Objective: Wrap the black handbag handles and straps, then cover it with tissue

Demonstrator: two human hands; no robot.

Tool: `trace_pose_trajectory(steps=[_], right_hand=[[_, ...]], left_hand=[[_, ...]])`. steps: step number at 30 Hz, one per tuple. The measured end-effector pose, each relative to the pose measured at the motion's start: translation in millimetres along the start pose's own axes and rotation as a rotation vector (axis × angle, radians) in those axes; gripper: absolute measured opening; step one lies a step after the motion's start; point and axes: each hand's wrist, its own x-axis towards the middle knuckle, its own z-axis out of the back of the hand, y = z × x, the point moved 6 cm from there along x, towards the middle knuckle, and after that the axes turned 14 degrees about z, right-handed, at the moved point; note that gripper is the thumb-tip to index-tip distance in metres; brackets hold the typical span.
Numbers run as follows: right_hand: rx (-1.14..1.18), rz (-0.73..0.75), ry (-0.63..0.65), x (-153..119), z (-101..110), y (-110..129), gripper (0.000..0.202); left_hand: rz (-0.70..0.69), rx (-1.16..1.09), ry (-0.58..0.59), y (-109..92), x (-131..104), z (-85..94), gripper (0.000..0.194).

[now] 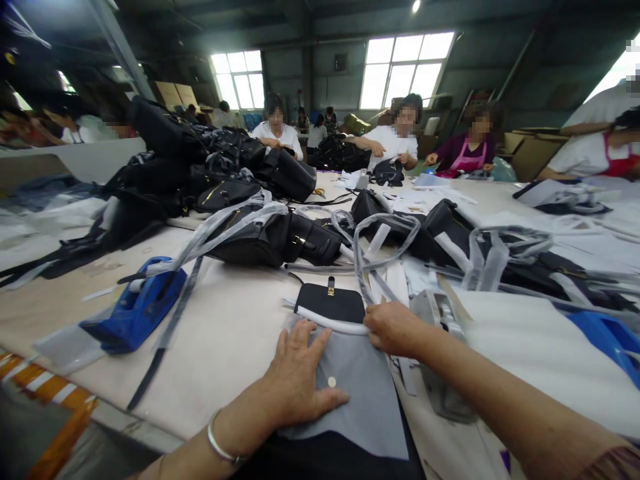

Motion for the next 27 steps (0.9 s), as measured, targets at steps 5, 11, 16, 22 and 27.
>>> trace_pose_trajectory(steps=[5,11,16,22,27], right_hand=[[0.007,-0.064,-0.168,-7,12,-9,0.018],[-0.03,0.018,-0.085,-2,6,3,0.015],[-0.094,0.098,-0.039,7,-8,7,0.014],[0.031,0.149,0.023,4,-7,3,0.016],[0.203,0.166,-0.051,10,4,9,0.024]], left_hand=[[-0.002,-0.025,-0.05,-1,-2,4.1,0.106],[0.006,-0.022,-0.07,-2,-3,5.6,0.105],[0.026,-0.007,-0.027,-1,-1,3.8,0.112],[-0.02,0.062,0.102,-2,3,-0.7,0.112],[-0.016,0.079,0.109,-3,3,-0.5,0.11]])
